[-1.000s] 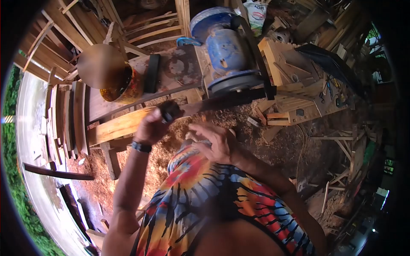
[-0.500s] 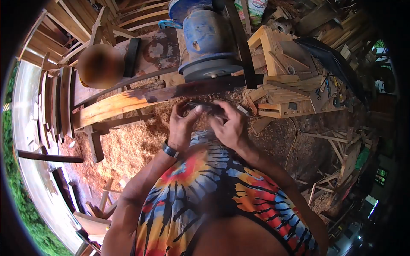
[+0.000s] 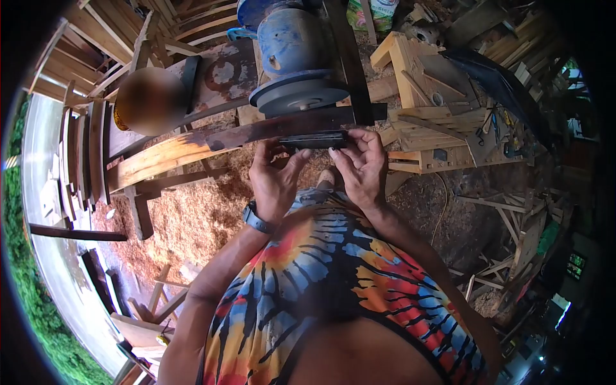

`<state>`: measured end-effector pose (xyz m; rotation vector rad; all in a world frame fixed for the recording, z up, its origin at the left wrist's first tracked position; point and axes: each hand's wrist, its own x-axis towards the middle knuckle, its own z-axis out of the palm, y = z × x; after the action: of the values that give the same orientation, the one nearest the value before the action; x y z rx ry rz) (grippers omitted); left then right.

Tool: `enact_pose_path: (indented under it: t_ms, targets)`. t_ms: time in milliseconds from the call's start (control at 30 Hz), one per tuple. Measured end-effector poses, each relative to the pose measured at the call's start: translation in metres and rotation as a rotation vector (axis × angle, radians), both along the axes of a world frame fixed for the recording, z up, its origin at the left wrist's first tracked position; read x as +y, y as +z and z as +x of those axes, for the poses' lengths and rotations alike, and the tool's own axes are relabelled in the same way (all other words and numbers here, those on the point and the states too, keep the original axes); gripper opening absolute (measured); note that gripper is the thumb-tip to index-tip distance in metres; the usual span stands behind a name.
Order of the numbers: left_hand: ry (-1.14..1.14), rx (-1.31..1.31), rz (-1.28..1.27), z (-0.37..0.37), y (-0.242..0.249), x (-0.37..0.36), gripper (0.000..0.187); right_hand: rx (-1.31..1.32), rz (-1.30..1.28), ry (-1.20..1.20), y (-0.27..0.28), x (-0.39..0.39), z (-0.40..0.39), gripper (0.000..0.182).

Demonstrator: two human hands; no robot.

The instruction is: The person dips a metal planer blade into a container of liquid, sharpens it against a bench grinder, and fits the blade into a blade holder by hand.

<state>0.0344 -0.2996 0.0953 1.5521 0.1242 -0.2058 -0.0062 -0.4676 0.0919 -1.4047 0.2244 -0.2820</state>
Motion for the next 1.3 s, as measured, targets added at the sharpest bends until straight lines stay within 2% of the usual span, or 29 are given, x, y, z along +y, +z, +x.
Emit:
enact_pose_path:
  t_ms: [100, 200, 300, 400, 500, 567, 800, 900, 1100, 1300]
  targets:
    - [-0.011, -0.084, 0.037, 0.002, -0.01, -0.001, 0.037, -0.03, 0.008, -0.026, -0.001, -0.001, 0.003, 0.04]
    - [-0.01, -0.142, 0.234, 0.004, -0.007, 0.002, 0.037, -0.082, -0.082, -0.045, -0.008, 0.0, 0.007, 0.036]
    - [-0.016, -0.305, 0.362, 0.01, 0.007, 0.002, 0.035, -0.077, -0.292, -0.055, -0.016, 0.001, 0.011, 0.033]
    - [-0.032, -0.322, 0.407, 0.015, -0.007, 0.01, 0.038, 0.028, -0.38, -0.091, -0.022, 0.003, 0.015, 0.033]
    - [-0.038, -0.362, 0.449, 0.021, -0.01, 0.014, 0.029, -0.023, -0.394, -0.14, -0.036, 0.007, 0.024, 0.034]
    - [-0.003, -0.45, 0.477, 0.027, -0.022, 0.017, 0.034, -0.083, -0.513, -0.197, -0.034, 0.009, 0.031, 0.034]
    - [0.008, -0.731, 0.513, 0.04, -0.028, 0.011, 0.04, 0.012, -0.495, -0.236, -0.04, 0.009, 0.035, 0.032]
    - [0.005, -0.697, 0.431, 0.039, -0.039, 0.009, 0.034, -0.059, -0.459, -0.27, -0.048, 0.007, 0.04, 0.034]
    - [-0.018, -0.69, 0.519, 0.048, -0.042, 0.009, 0.032, -0.028, -0.613, -0.271, -0.057, 0.0, 0.044, 0.034]
    - [-0.034, -0.601, 0.539, 0.054, -0.047, 0.009, 0.027, -0.076, -0.642, -0.292, -0.056, -0.004, 0.051, 0.033]
